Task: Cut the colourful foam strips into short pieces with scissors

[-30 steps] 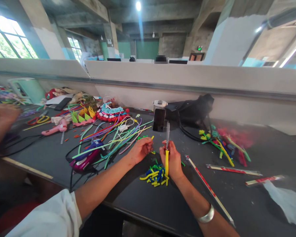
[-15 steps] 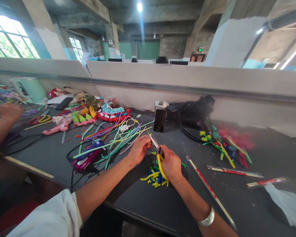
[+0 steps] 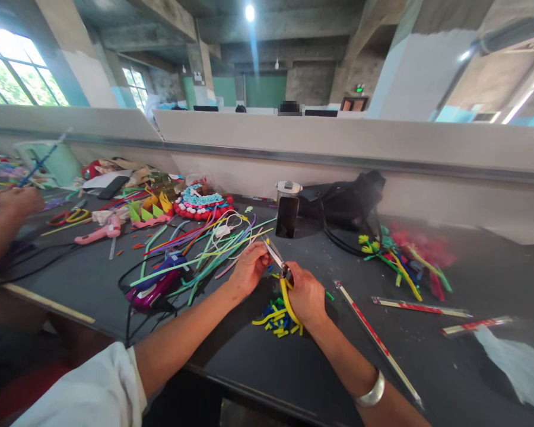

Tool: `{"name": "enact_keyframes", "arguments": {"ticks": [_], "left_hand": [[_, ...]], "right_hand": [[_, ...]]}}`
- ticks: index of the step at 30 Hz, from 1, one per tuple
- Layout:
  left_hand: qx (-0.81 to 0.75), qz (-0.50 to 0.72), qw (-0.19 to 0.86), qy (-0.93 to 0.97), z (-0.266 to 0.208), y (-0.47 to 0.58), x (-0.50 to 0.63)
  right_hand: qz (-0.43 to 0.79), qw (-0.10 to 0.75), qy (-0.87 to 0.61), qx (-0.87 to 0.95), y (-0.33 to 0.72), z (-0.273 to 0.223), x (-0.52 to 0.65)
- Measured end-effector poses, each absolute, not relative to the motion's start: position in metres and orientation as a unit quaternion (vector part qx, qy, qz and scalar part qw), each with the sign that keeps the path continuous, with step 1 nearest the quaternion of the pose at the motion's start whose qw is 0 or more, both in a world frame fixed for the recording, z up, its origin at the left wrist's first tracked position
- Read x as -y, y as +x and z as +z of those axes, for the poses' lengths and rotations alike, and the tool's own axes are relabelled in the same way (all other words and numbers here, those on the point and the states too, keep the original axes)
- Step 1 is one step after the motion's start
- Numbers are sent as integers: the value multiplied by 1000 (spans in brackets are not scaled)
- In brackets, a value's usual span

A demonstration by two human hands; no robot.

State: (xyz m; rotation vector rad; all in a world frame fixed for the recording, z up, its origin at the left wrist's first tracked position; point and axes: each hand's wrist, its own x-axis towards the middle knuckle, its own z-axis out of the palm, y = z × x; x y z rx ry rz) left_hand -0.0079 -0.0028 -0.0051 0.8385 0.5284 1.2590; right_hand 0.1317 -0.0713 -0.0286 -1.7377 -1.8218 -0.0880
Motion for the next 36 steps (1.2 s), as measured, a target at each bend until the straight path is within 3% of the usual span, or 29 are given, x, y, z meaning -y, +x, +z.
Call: {"name": "enact_keyframes", "arguments": {"ticks": [36], "left_hand": [[-218,582,686,377,-3,-11,1]], "right_hand": [[-25,295,-679,672,132,-25,72]]}}
